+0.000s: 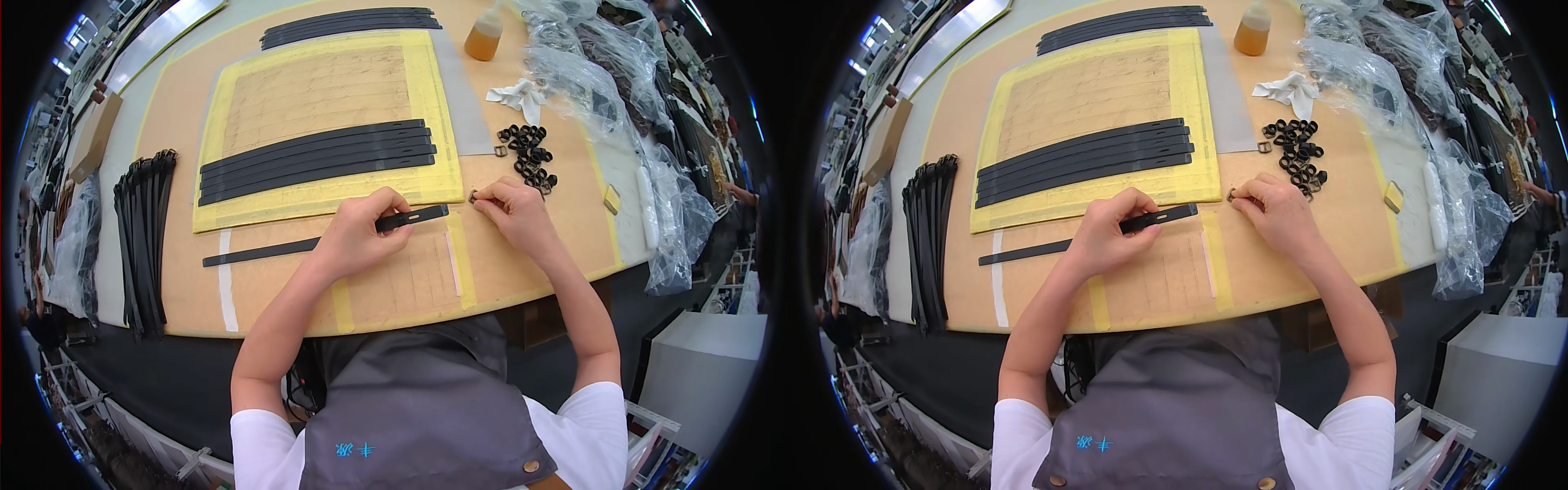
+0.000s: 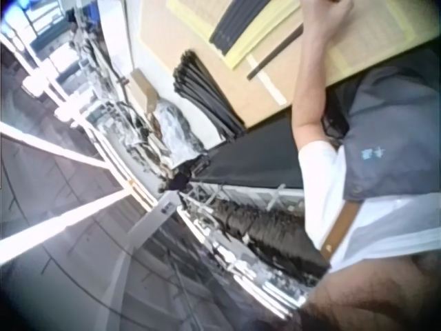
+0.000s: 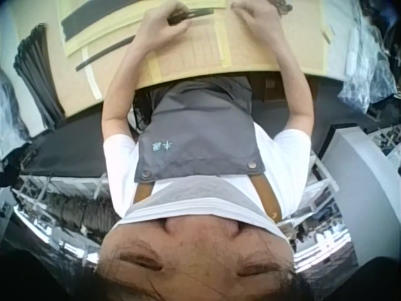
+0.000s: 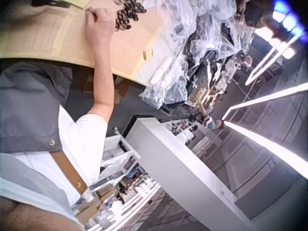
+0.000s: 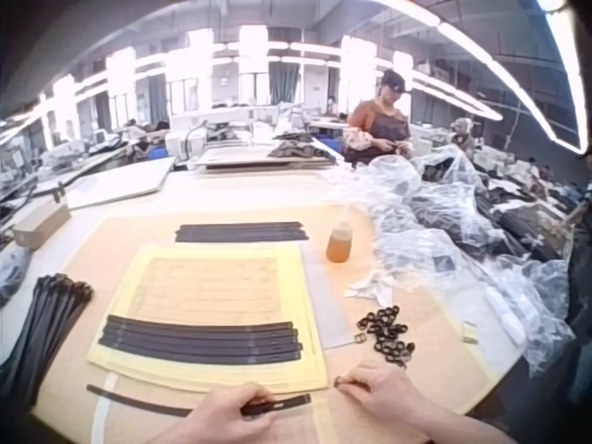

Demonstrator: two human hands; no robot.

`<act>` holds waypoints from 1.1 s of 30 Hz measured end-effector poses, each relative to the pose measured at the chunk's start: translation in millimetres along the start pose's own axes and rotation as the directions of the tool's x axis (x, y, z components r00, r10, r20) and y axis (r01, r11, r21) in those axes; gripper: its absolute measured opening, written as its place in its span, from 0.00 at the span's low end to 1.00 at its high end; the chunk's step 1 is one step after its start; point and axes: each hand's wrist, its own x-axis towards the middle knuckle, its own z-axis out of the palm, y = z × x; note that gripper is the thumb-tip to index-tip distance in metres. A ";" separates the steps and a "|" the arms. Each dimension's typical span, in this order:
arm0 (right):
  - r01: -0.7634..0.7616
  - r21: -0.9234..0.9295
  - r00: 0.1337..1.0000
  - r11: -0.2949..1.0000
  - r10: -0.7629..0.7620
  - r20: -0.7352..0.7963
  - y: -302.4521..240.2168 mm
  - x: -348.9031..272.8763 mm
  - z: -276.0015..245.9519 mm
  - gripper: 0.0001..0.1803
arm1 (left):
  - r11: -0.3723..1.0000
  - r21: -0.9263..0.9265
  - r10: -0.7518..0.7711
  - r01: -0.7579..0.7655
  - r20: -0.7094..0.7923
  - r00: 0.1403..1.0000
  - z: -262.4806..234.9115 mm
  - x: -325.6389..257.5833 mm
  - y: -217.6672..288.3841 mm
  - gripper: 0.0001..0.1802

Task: The person assembles black leather belts by hand at a factory workstation. They pick up a belt strap and a metal buckle, insert the strap into the buckle, and then place the finished belt into a pile on the left side of the table. The process is repeated continuously throughout the video.

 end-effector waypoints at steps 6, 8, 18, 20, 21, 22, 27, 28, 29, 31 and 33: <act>-0.192 0.160 0.963 0.968 0.155 0.221 -13.1 2.9 -6.3 0.03 | 1.000 0.009 0.016 -0.016 0.006 1.000 -0.6 -1.8 -1.1 0.12; -0.236 0.222 0.963 0.946 0.196 0.186 -16.9 -1.3 -0.3 0.03 | 0.999 0.006 0.032 -0.032 -0.007 0.999 0.0 -1.9 -1.4 0.12; -0.056 0.715 0.983 0.697 -0.087 0.162 -10.2 -2.2 13.5 0.04 | 0.997 -0.069 -0.019 0.020 0.012 1.000 -8.8 -2.8 8.1 0.11; -0.242 0.764 0.936 0.598 -0.063 0.345 -12.8 -3.0 4.1 0.04 | 0.997 -0.076 -0.027 0.031 0.051 0.998 -10.4 -3.5 10.2 0.11; -0.225 0.766 0.935 0.601 -0.088 0.344 -13.6 -3.1 5.4 0.04 | 0.997 -0.074 -0.028 0.033 0.067 0.997 -10.9 -3.7 12.2 0.11; -0.209 0.769 0.933 0.605 -0.114 0.343 -15.0 -3.1 7.3 0.04 | 0.997 -0.071 -0.029 0.035 0.083 0.996 -10.9 -4.0 13.2 0.10; -0.206 0.745 0.908 0.634 -0.161 0.387 -16.8 -2.2 10.6 0.05 | 0.998 -0.041 -0.047 0.054 0.143 0.989 -10.1 -6.8 16.8 0.11; -0.216 0.727 0.902 0.652 -0.151 0.404 -20.2 -1.5 9.1 0.05 | 0.997 -0.025 -0.065 0.070 0.160 0.985 -10.5 -6.8 18.3 0.12; -0.226 0.707 0.895 0.670 -0.143 0.422 -24.0 -0.6 8.7 0.04 | 0.997 -0.025 -0.068 0.074 0.177 0.982 -10.5 -7.0 18.4 0.12; -0.271 0.688 0.875 0.673 -0.125 0.467 -30.3 -0.2 13.2 0.05 | 0.996 -0.027 -0.073 0.081 0.212 0.974 -9.3 -7.0 18.0 0.12; -0.297 0.682 0.864 0.668 -0.116 0.489 -39.0 -0.1 20.8 0.06 | 0.999 -0.018 -0.024 0.027 0.173 0.985 -4.0 -9.2 15.0 0.11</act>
